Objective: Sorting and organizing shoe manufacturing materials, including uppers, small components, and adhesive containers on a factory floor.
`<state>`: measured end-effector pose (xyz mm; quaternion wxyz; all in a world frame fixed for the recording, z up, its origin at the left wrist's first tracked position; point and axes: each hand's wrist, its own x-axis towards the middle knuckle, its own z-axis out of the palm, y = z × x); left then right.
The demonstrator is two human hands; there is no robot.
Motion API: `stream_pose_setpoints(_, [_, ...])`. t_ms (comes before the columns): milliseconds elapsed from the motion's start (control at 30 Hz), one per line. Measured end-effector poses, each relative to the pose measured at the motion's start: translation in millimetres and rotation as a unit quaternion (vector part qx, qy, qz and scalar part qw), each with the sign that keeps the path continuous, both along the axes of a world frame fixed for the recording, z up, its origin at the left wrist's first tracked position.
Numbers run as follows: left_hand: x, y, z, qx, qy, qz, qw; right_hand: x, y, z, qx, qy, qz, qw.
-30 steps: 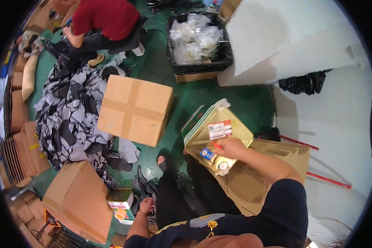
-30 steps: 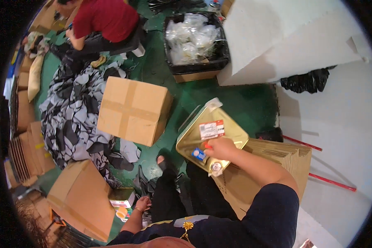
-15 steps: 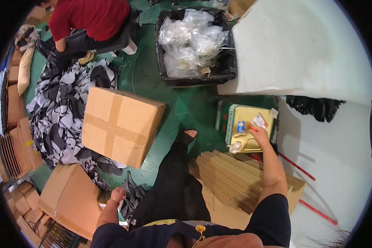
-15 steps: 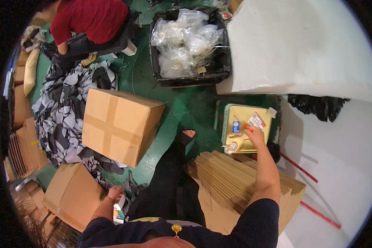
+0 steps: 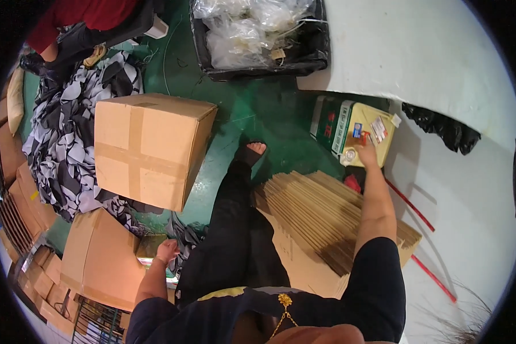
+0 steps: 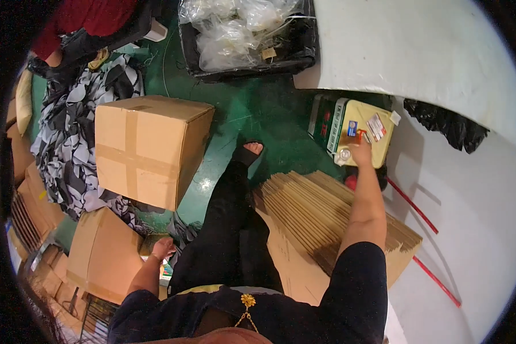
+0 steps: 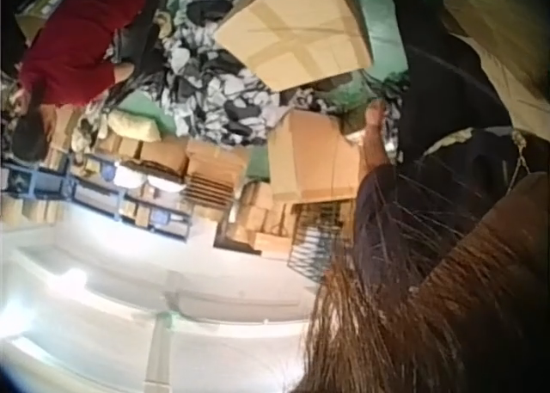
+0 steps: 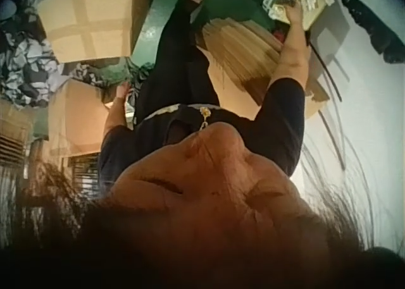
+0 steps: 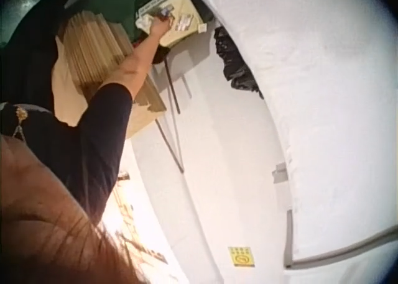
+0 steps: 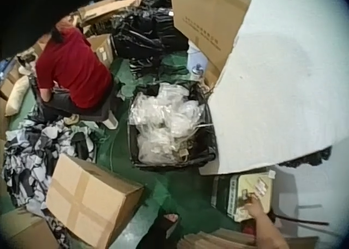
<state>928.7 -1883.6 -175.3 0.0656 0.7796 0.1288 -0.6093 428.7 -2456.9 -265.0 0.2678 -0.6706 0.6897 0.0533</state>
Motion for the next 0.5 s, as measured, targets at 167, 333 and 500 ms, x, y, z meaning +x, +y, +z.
stream_pose_setpoints(167, [-28.6,16.3,10.9,-0.017,0.023,0.057,0.998,68.0,74.1,13.3,-0.107,-0.036,0.049,0.992])
stream_pose_setpoints(333, [-39.1,34.3,5.6,-0.08,-0.024,-0.06,0.995,90.1,160.6,17.2,0.122,-0.164,-0.052,0.977])
stream_pose_setpoints(500, [44.6,13.5,-12.0,-0.132,-0.3,-0.113,0.938,191.5,252.1,26.6,0.345,-0.288,-0.069,0.891])
